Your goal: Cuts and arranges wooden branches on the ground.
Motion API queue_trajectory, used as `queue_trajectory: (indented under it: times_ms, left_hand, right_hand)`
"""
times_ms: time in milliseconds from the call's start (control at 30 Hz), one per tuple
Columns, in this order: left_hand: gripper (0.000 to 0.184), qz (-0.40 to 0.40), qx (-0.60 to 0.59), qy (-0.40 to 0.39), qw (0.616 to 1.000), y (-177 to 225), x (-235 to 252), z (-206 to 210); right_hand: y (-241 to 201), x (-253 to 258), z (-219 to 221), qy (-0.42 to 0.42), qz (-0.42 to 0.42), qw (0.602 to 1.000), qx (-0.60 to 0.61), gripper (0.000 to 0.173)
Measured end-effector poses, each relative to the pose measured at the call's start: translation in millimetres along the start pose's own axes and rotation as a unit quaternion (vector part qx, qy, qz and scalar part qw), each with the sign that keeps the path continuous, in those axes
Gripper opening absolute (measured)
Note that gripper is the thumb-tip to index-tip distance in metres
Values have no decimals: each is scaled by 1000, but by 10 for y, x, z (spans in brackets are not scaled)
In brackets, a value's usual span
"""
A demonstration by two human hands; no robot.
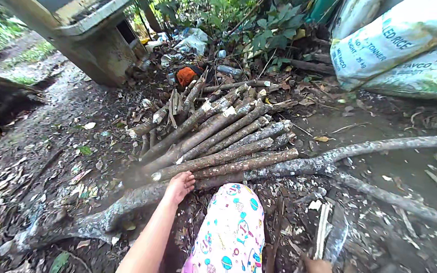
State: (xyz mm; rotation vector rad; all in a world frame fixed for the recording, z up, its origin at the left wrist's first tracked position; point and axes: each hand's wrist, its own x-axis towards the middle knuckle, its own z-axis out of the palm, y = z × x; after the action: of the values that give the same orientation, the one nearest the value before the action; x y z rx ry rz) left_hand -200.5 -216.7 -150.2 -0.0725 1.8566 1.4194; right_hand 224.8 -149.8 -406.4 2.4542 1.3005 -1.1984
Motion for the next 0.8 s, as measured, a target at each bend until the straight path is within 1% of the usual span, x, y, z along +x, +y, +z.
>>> queue_trajectory:
  times_ms: [67, 100, 200, 233, 367, 433, 500, 567, 633, 667, 733, 800]
  left_hand:
    - [40, -67, -93, 0, 993, -133, 59, 119]
    - [46, -76, -142, 3, 987, -168, 74, 194]
    - [58, -47, -231, 38, 971, -175, 158, 384]
    - [60, -38, -248, 53, 966, -156, 193, 429]
    - [66, -39, -309, 103, 945, 1, 298, 596]
    - [67, -42, -318, 115, 940, 57, 321, 674]
    - [68, -44, -305, 122, 943, 83, 365, 756]
    - [67, -41, -280, 132, 950, 122, 411, 836]
    - [64, -30, -253, 145, 956, 162, 446, 923]
    - [62, -24, -243, 151, 958, 179, 474, 963]
    - [62, -17, -229, 159, 960, 215, 510, 1035]
    - [62, -11, -202, 162, 966, 243, 477, 1102]
  right_hand:
    - [-40, -19, 68, -2, 6, 1000, 4, 76]
    - [-89, -54, 90, 2, 16, 1000, -1, 76]
    - [-142, -67, 99, 2, 37, 999, -14, 77]
    - [-114, -42, 74, 0, 40, 999, 1, 74]
    - [81, 130, -187, 9, 59, 987, 150, 53]
    - [252, 179, -405, 13, 50, 968, 244, 48]
    - [479, 166, -660, 29, 29, 944, 329, 53]
    - [740, 173, -893, 65, 21, 924, 376, 61]
    - [1058, 255, -1080, 124, 26, 920, 372, 65]
    - [1222, 307, -1168, 157, 36, 924, 346, 66]
    - [1519, 360, -1367, 203, 82, 935, 278, 69]
    - [1784, 384, -1570, 222, 137, 944, 199, 71]
